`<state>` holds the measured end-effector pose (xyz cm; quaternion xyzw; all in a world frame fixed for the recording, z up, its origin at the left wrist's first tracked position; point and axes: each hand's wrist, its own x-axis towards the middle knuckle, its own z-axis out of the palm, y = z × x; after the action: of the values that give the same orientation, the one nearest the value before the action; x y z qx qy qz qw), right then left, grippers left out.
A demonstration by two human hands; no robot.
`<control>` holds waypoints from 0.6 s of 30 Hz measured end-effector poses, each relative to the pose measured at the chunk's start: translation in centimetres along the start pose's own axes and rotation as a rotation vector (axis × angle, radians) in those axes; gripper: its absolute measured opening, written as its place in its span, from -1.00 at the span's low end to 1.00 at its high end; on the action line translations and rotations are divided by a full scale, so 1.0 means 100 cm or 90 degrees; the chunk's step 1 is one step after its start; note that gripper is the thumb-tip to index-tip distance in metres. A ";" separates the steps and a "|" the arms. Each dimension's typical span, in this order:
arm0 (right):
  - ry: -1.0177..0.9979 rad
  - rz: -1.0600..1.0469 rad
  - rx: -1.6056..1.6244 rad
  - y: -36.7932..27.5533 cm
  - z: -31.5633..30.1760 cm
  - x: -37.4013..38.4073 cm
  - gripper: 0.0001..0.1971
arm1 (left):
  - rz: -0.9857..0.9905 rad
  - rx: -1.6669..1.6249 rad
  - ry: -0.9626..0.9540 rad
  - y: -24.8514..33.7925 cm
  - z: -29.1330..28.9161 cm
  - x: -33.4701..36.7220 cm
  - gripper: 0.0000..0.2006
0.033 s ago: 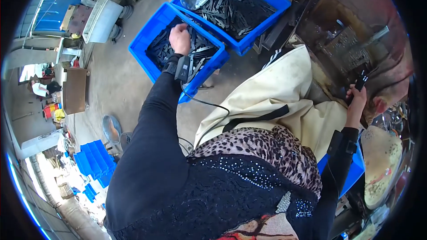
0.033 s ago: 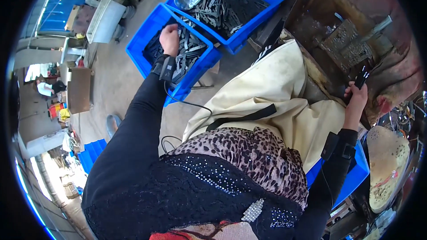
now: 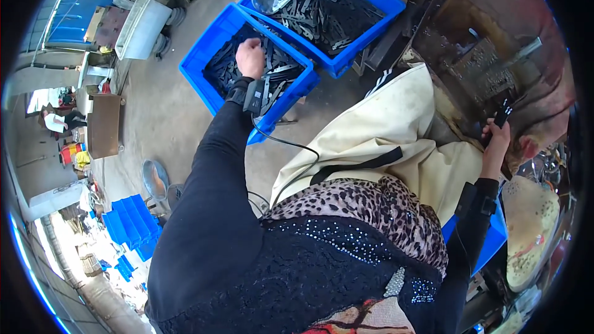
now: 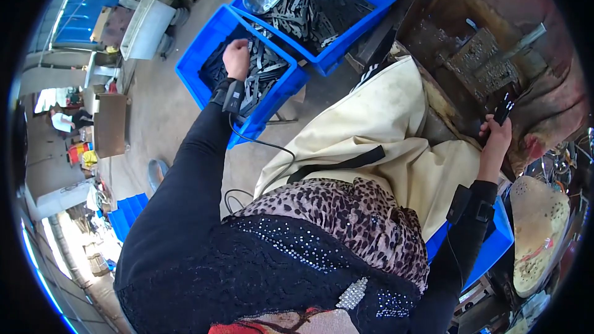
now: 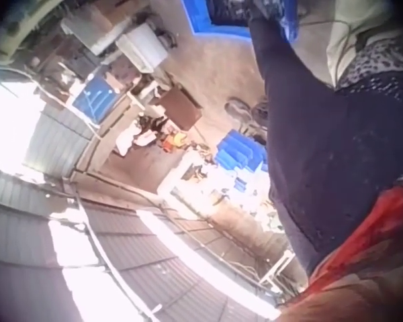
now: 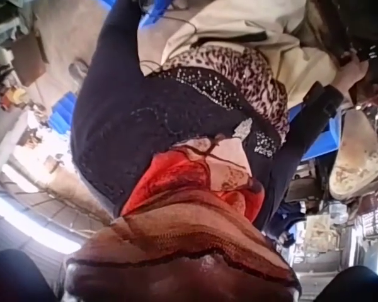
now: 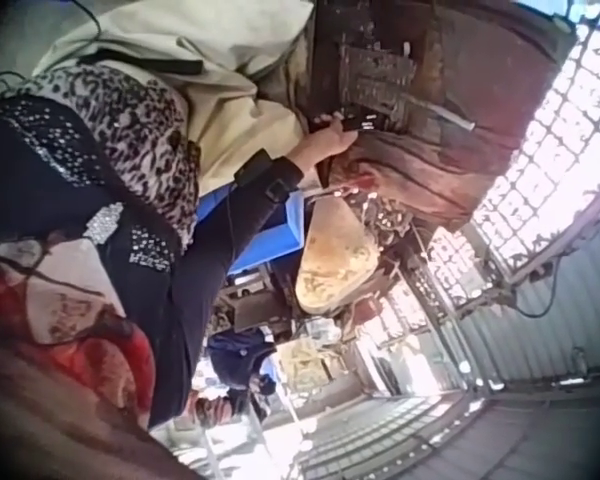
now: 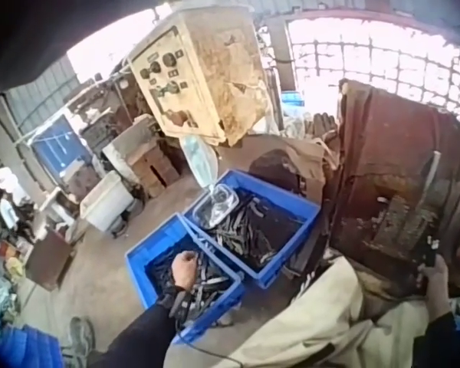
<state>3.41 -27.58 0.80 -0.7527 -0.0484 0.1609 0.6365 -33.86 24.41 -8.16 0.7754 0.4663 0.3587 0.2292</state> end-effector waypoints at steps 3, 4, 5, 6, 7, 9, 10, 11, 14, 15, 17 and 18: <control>-0.003 0.003 -0.002 0.001 -0.006 -0.002 -0.87 | -0.063 0.204 -0.206 -0.017 0.009 -0.004 -0.78; -0.003 0.003 -0.003 -0.003 -0.009 -0.005 -0.86 | -0.069 0.268 -0.306 -0.019 0.017 -0.005 -0.72; -0.030 -0.006 0.012 -0.004 -0.008 -0.006 -0.86 | -0.078 0.307 -0.326 -0.032 0.021 -0.006 -0.71; -0.055 -0.015 0.026 -0.007 -0.001 -0.008 -0.87 | -0.085 0.345 -0.347 -0.046 0.024 -0.006 -0.70; -0.042 -0.017 0.049 -0.010 0.001 -0.013 -0.87 | -0.106 0.331 -0.314 -0.038 0.037 -0.009 -0.70; -0.055 -0.019 0.061 -0.006 0.000 -0.011 -0.86 | -0.146 0.323 -0.271 -0.032 0.042 -0.014 -0.69; -0.082 -0.017 0.048 -0.003 -0.003 -0.007 -0.84 | -0.106 0.293 -0.250 -0.057 0.047 -0.008 -0.71; -0.082 -0.011 0.081 0.000 0.001 -0.003 -0.83 | -0.124 0.319 -0.251 -0.073 0.046 -0.004 -0.73; -0.061 -0.012 0.127 0.001 -0.003 -0.006 -0.82 | 0.067 0.490 -0.361 -0.092 0.045 0.011 -0.81; -0.074 -0.013 0.147 0.000 -0.003 -0.006 -0.82 | 0.200 0.572 -0.432 -0.100 0.039 0.019 -0.82; -0.098 -0.016 0.184 -0.003 0.003 -0.006 -0.82 | -0.130 0.191 -0.518 -0.132 -0.002 0.033 -0.84; -0.105 -0.014 0.190 -0.004 0.005 -0.006 -0.83 | -0.552 -0.307 -0.458 -0.140 -0.023 0.032 -0.84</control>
<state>2.77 -27.22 1.23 -0.6334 -0.0842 0.2207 0.7369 -42.47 33.78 -15.30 0.5136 0.5383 0.0438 0.6667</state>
